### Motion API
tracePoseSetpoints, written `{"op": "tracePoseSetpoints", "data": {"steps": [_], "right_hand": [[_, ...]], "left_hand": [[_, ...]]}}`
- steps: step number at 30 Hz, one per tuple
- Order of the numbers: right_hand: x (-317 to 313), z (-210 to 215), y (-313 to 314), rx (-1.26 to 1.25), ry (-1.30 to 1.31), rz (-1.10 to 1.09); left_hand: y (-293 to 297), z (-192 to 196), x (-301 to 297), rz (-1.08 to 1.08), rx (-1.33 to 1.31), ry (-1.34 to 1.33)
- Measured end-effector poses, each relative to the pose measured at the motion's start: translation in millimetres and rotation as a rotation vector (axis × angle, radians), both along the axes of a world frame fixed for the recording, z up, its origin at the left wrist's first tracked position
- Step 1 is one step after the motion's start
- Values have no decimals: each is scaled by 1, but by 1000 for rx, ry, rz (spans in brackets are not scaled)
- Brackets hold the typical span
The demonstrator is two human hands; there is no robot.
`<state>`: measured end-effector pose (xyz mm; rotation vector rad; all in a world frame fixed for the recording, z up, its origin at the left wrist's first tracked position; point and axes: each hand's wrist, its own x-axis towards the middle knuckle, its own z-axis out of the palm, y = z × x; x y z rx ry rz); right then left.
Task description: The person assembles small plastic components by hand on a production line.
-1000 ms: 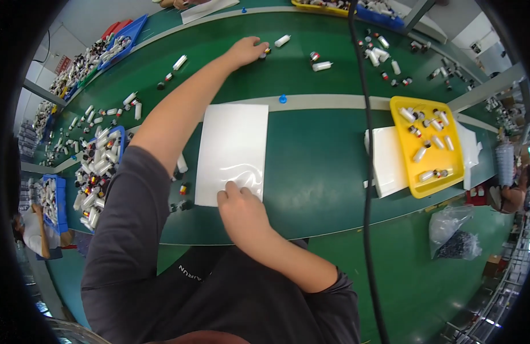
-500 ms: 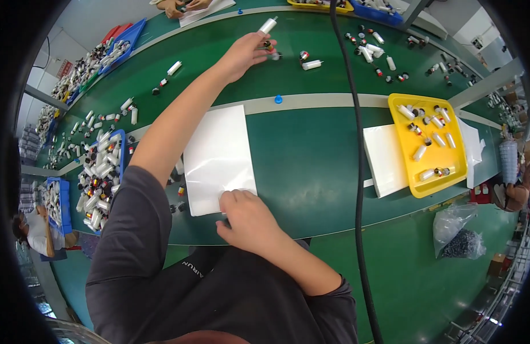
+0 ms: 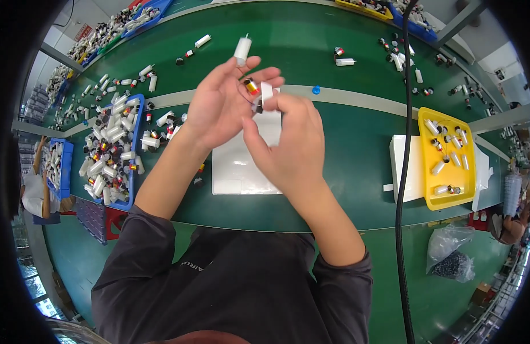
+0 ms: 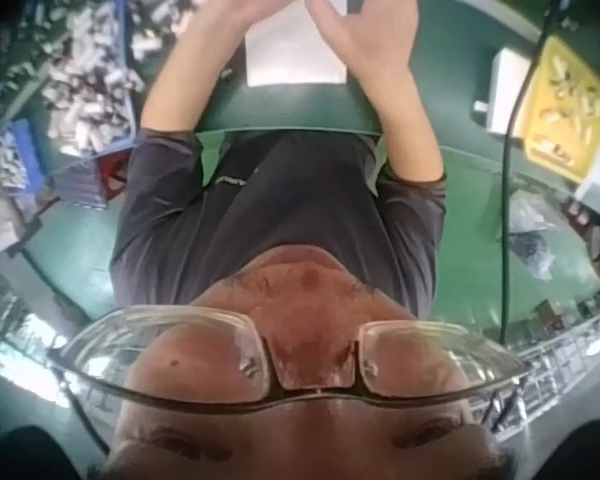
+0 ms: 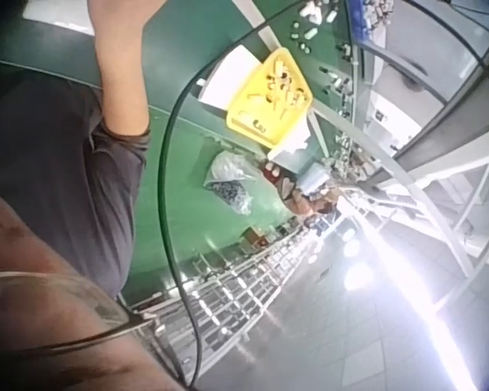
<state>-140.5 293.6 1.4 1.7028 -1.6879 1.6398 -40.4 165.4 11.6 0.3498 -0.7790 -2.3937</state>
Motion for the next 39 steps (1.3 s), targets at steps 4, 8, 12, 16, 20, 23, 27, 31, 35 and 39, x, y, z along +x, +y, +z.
{"op": "tracePoseSetpoints", "data": {"steps": [4,8,12,16,20,23,27,31,35,39], "right_hand": [[-5,-31,-15,45,-49,-9],[-11,-45,-16,-20,-235,48],[-19,-46,-16,-36,-410,130],[-18,-45,-13,-7,-404,139],[-19,-47,-16,-9,-369,116],[-16,-45,-16,36,-300,65],[-26,-37,-19,-80,-111,45],[-32,-26,-5,-11,-806,333],[-38,-18,-2,147,-1112,548],[-33,-20,-7,211,-1199,543]], "left_hand": [[11,-2,-1,-142,-24,1],[4,-9,2,-228,-60,1],[-5,-10,1,-155,-501,-267],[-9,-13,2,-64,-714,-350],[-9,-11,1,-38,-617,-319],[-8,-14,2,-43,-579,-307],[-9,-12,3,-24,-656,-313],[-8,-6,6,-55,-706,-350],[-9,-14,4,-89,-825,-366],[-10,-22,2,-104,-844,-342]]}}
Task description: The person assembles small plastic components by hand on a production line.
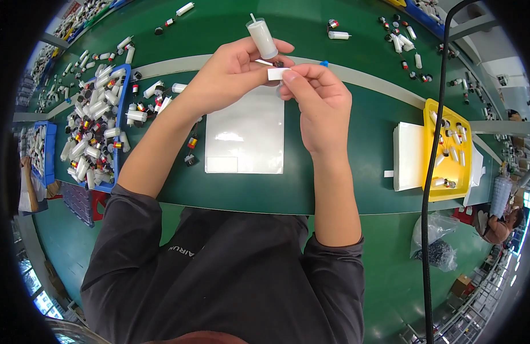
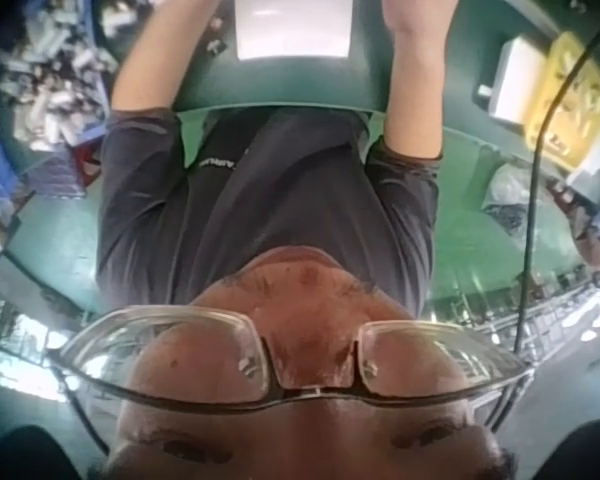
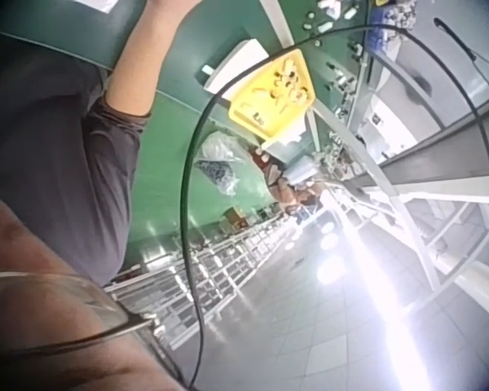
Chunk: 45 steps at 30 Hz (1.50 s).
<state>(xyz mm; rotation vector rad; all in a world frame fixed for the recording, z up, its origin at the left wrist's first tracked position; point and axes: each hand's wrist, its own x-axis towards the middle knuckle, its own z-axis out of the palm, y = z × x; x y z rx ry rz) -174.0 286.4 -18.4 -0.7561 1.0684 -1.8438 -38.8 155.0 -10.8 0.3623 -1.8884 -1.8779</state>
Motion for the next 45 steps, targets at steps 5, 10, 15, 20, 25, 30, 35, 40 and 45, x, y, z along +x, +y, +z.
{"op": "tracePoseSetpoints", "data": {"steps": [5,10,15,20,25,30,35,40,45], "right_hand": [[3,-2,-2,70,112,-149],[8,-2,-4,80,180,-207],[13,-2,-4,82,254,-284],[10,-12,-4,94,345,-296],[-6,-11,0,21,-143,27],[-13,-24,-4,30,-522,404],[-11,-15,0,17,-213,30],[62,1,62,241,1078,233],[93,-27,78,263,1508,230]], "left_hand": [[4,7,0,0,61,17],[4,5,1,-10,-43,11],[7,10,2,4,-148,-25],[3,2,3,34,-213,53],[7,11,5,-80,-99,74],[10,6,5,-169,7,97],[-6,11,-1,-2,-166,-23],[-105,8,31,363,-657,-272],[-196,-11,39,378,-959,-710]]}}
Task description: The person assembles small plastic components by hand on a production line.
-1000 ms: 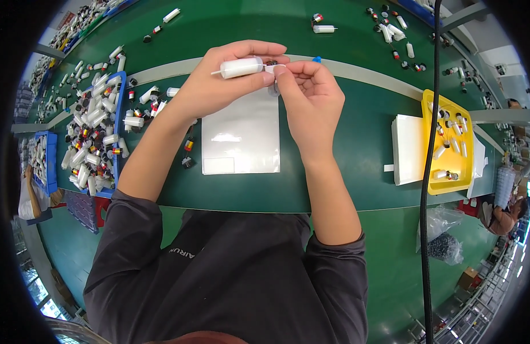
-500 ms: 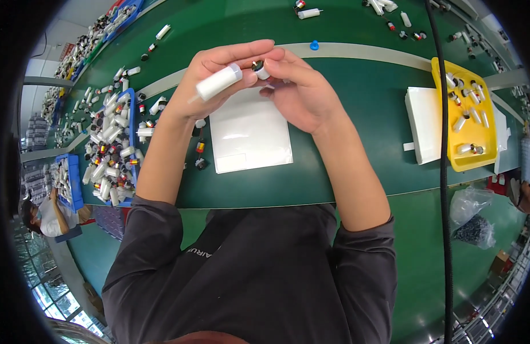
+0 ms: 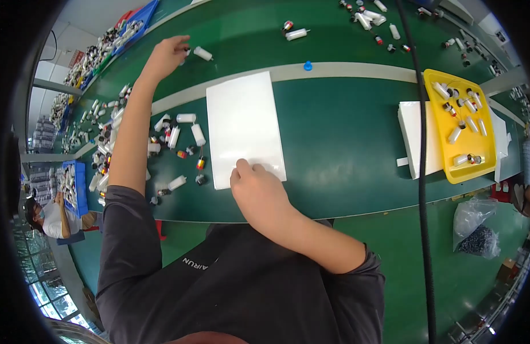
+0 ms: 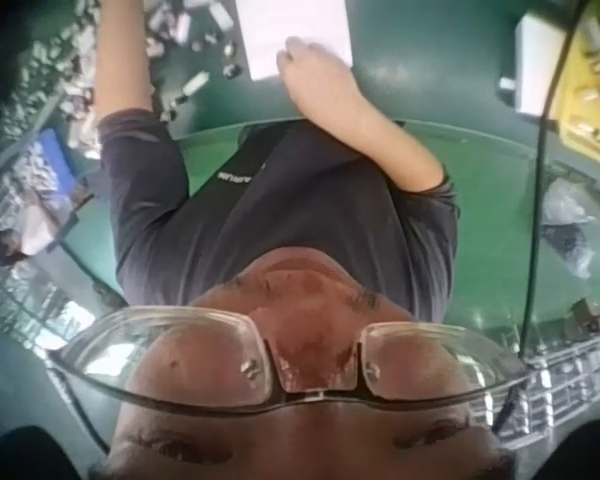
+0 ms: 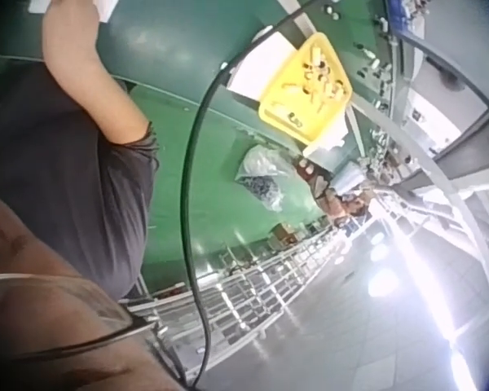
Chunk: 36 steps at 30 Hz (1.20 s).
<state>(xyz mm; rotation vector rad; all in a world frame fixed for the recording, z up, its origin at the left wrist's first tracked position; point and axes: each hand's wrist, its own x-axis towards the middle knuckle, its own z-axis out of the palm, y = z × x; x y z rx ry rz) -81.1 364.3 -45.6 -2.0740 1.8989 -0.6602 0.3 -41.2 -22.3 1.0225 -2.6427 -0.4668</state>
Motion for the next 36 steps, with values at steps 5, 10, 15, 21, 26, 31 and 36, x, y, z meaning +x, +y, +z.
{"op": "tracePoseSetpoints", "data": {"steps": [5,10,15,21,26,31,36], "right_hand": [[-1,-10,-1,0,-49,-3],[5,-3,1,-38,-5,-53],[3,-8,-2,7,-41,-36],[-3,-8,0,5,-121,-35],[-8,-2,3,-31,-197,-3],[-1,-19,0,-140,-62,21],[-1,-1,2,-117,-113,57]], "left_hand": [[20,-11,-73,-189,-287,-97],[86,-46,-185,-338,-391,-3],[93,-54,-192,-220,-431,-58],[134,10,-143,-96,997,713],[185,38,-85,17,1671,1140],[198,19,-61,122,1844,1215],[188,3,-56,139,1960,1145]]}}
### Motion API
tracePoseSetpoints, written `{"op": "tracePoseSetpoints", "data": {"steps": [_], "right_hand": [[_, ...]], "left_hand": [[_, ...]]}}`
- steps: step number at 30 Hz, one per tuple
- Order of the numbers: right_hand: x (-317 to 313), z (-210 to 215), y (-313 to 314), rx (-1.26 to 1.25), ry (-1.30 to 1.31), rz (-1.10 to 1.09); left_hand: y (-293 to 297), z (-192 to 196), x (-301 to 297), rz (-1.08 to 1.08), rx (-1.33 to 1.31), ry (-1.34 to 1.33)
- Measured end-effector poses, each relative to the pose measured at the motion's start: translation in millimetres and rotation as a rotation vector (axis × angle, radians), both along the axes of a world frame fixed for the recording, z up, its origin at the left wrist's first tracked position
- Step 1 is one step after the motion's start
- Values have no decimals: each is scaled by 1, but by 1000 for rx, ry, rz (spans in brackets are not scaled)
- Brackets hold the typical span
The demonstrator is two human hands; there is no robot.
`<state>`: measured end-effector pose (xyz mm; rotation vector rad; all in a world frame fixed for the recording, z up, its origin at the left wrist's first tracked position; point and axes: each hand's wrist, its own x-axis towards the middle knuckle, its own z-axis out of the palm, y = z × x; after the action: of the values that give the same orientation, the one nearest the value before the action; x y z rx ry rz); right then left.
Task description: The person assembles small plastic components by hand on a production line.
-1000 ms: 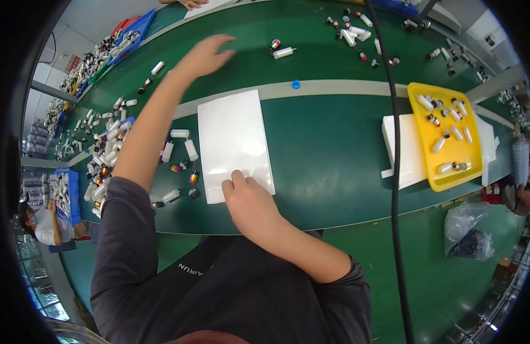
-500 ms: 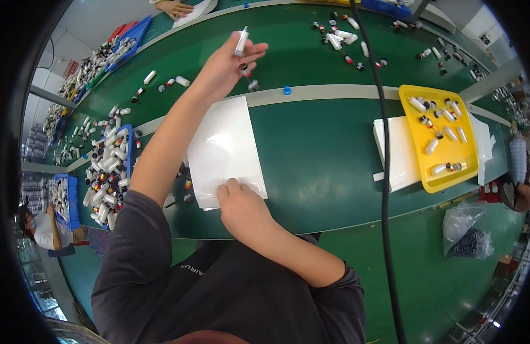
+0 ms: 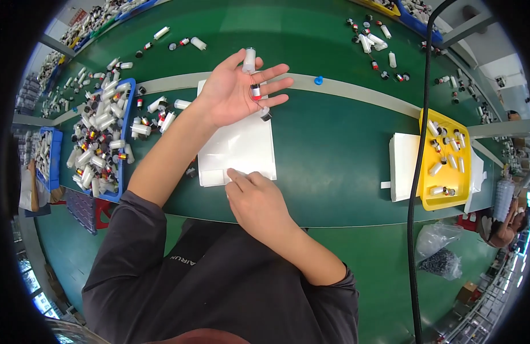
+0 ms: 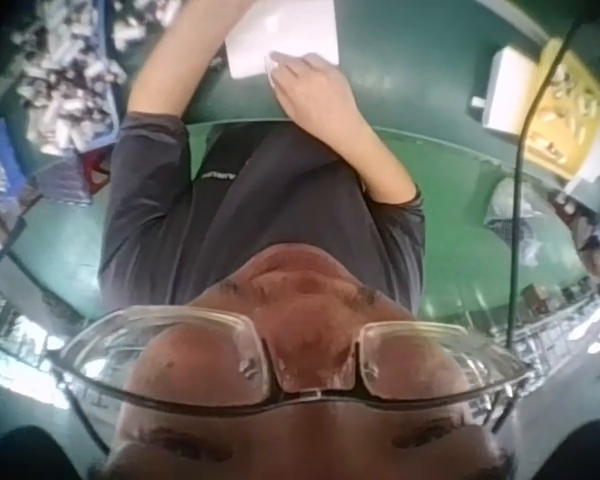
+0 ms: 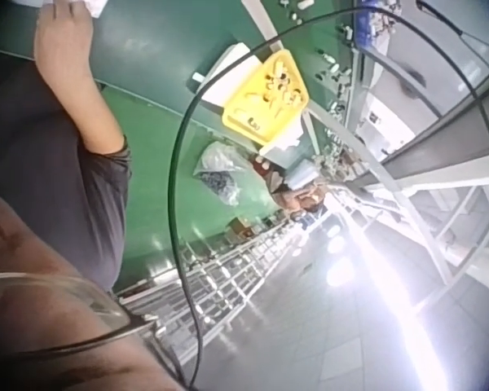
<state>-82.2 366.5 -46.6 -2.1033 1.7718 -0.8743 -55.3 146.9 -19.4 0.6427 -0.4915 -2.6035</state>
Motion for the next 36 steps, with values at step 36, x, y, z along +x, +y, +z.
{"op": "tracePoseSetpoints", "data": {"steps": [36], "right_hand": [[-95,15,-76,-454,-934,-186]], "left_hand": [[1,14,14,-173,-1035,-153]]}}
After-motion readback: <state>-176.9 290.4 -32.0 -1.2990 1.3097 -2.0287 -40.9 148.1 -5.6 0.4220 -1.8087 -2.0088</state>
